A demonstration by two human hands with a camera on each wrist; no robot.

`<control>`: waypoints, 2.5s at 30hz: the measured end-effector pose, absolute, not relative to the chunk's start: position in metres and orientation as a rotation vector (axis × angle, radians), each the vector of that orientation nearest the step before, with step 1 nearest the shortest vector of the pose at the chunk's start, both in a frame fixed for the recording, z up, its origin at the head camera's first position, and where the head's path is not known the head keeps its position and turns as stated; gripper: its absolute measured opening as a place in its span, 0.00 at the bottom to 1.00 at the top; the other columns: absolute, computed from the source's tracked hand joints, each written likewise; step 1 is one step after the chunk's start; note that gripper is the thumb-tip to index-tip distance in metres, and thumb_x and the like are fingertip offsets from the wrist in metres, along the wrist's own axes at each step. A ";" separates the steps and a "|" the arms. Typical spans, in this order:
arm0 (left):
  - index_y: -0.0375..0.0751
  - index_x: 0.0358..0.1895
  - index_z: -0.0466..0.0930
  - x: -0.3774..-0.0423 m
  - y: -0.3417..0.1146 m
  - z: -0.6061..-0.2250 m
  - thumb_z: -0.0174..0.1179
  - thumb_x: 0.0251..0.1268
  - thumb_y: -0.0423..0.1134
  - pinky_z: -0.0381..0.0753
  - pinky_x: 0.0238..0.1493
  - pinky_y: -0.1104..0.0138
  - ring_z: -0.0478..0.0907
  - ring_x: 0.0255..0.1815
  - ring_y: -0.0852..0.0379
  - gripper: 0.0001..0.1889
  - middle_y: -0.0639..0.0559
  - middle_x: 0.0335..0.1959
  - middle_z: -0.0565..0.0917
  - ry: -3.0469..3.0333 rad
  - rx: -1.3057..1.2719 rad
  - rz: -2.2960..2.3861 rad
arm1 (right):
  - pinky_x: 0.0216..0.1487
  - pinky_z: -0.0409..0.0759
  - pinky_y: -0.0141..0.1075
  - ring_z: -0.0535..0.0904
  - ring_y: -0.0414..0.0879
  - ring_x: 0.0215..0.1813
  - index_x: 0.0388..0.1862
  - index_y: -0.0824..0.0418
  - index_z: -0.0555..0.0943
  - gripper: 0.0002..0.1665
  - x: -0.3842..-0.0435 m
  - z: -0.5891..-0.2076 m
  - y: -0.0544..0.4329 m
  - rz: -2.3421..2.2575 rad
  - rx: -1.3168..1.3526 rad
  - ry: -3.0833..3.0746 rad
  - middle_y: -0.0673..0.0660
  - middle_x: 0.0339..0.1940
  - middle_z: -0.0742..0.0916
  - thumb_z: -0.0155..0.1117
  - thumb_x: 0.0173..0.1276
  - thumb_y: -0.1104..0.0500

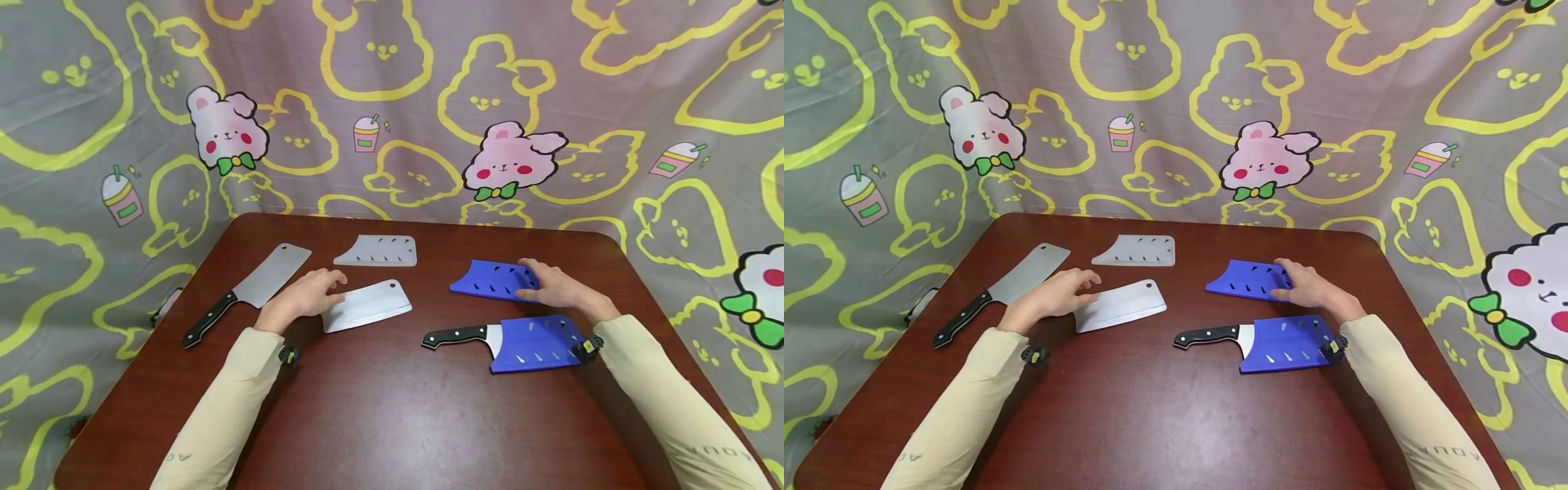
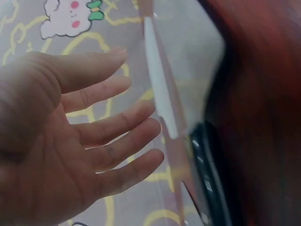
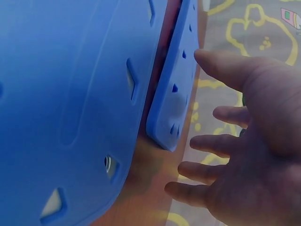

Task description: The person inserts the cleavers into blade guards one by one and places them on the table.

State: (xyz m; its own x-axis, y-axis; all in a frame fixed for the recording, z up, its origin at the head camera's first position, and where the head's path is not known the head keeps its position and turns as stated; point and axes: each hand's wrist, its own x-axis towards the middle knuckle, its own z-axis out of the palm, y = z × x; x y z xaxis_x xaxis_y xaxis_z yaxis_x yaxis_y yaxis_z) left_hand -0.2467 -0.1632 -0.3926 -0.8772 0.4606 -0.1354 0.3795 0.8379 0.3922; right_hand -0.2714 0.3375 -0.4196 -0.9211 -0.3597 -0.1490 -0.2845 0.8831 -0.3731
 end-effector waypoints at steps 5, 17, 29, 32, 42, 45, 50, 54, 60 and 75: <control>0.38 0.64 0.72 -0.242 -0.175 -0.400 0.59 0.69 0.40 0.74 0.56 0.52 0.73 0.59 0.42 0.23 0.36 0.57 0.76 2.795 0.533 0.488 | 0.68 0.58 0.69 0.60 0.73 0.72 0.76 0.65 0.54 0.49 -0.272 -0.421 0.338 -0.473 -0.465 2.812 0.74 0.72 0.66 0.65 0.67 0.45; 0.37 0.65 0.71 -0.240 -0.188 -0.408 0.63 0.67 0.41 0.71 0.62 0.49 0.70 0.62 0.38 0.26 0.36 0.59 0.76 2.809 0.446 0.287 | 0.69 0.53 0.71 0.55 0.74 0.74 0.76 0.66 0.54 0.52 -0.275 -0.423 0.342 -0.424 -0.441 2.763 0.74 0.74 0.63 0.66 0.65 0.43; 0.36 0.60 0.75 -0.243 -0.191 -0.409 0.64 0.63 0.37 0.74 0.58 0.50 0.74 0.57 0.41 0.22 0.36 0.54 0.79 2.794 0.450 0.195 | 0.58 0.66 0.68 0.60 0.70 0.62 0.76 0.61 0.55 0.62 -0.274 -0.424 0.340 -0.386 -0.374 2.782 0.74 0.64 0.66 0.72 0.54 0.34; 0.36 0.59 0.75 -0.245 -0.191 -0.410 0.65 0.62 0.37 0.75 0.57 0.50 0.75 0.56 0.42 0.22 0.37 0.53 0.80 2.788 0.442 0.210 | 0.57 0.67 0.65 0.61 0.68 0.61 0.76 0.63 0.54 0.65 -0.273 -0.423 0.338 -0.389 -0.366 2.792 0.75 0.61 0.66 0.74 0.50 0.33; 0.33 0.52 0.79 -0.247 -0.186 -0.408 0.66 0.61 0.37 0.77 0.53 0.52 0.78 0.49 0.46 0.18 0.39 0.47 0.82 2.766 0.508 0.217 | 0.50 0.67 0.57 0.58 0.67 0.53 0.71 0.70 0.60 0.65 -0.270 -0.424 0.331 -0.400 -0.349 2.928 0.74 0.50 0.64 0.82 0.43 0.40; 0.32 0.50 0.81 -0.248 -0.184 -0.405 0.66 0.61 0.37 0.77 0.53 0.53 0.77 0.48 0.47 0.17 0.40 0.45 0.83 2.778 0.536 0.225 | 0.52 0.67 0.61 0.59 0.71 0.55 0.69 0.70 0.58 0.63 -0.267 -0.424 0.330 -0.479 -0.337 2.935 0.78 0.53 0.63 0.83 0.45 0.43; 0.33 0.48 0.82 -0.249 -0.178 -0.398 0.66 0.62 0.38 0.75 0.53 0.54 0.76 0.48 0.47 0.15 0.41 0.44 0.83 2.795 0.549 0.240 | 0.56 0.69 0.64 0.66 0.71 0.57 0.72 0.66 0.52 0.62 -0.263 -0.425 0.333 -0.580 -0.305 2.897 0.79 0.57 0.63 0.80 0.51 0.45; 0.34 0.49 0.80 -0.250 -0.175 -0.392 0.66 0.62 0.39 0.75 0.50 0.55 0.73 0.47 0.48 0.15 0.41 0.45 0.80 2.792 0.496 0.279 | 0.56 0.71 0.61 0.70 0.67 0.56 0.71 0.65 0.54 0.55 -0.264 -0.424 0.331 -0.628 -0.352 2.928 0.77 0.56 0.68 0.77 0.56 0.49; 0.35 0.47 0.79 -0.249 -0.166 -0.382 0.66 0.62 0.39 0.74 0.43 0.60 0.72 0.41 0.51 0.14 0.43 0.42 0.79 2.796 0.486 0.350 | 0.59 0.69 0.61 0.71 0.66 0.59 0.68 0.63 0.61 0.41 -0.263 -0.424 0.329 -0.677 -0.425 2.984 0.72 0.57 0.74 0.72 0.62 0.56; 0.40 0.46 0.72 -0.248 -0.154 -0.365 0.62 0.67 0.39 0.74 0.35 0.65 0.80 0.27 0.58 0.12 0.48 0.31 0.82 2.688 0.490 0.587 | 0.31 0.70 0.35 0.73 0.46 0.30 0.47 0.59 0.79 0.11 -0.255 -0.393 0.316 -0.972 -0.485 3.132 0.57 0.30 0.82 0.65 0.69 0.55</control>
State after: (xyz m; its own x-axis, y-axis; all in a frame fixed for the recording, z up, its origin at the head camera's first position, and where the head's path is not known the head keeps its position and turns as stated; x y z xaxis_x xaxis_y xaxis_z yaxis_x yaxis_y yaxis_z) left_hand -0.2482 -0.1539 -0.3655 -0.8808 0.3986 -0.2554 0.2559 0.8548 0.4514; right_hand -0.2548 0.3162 -0.3933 -0.9425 -0.2235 0.2483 -0.3248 0.7868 -0.5248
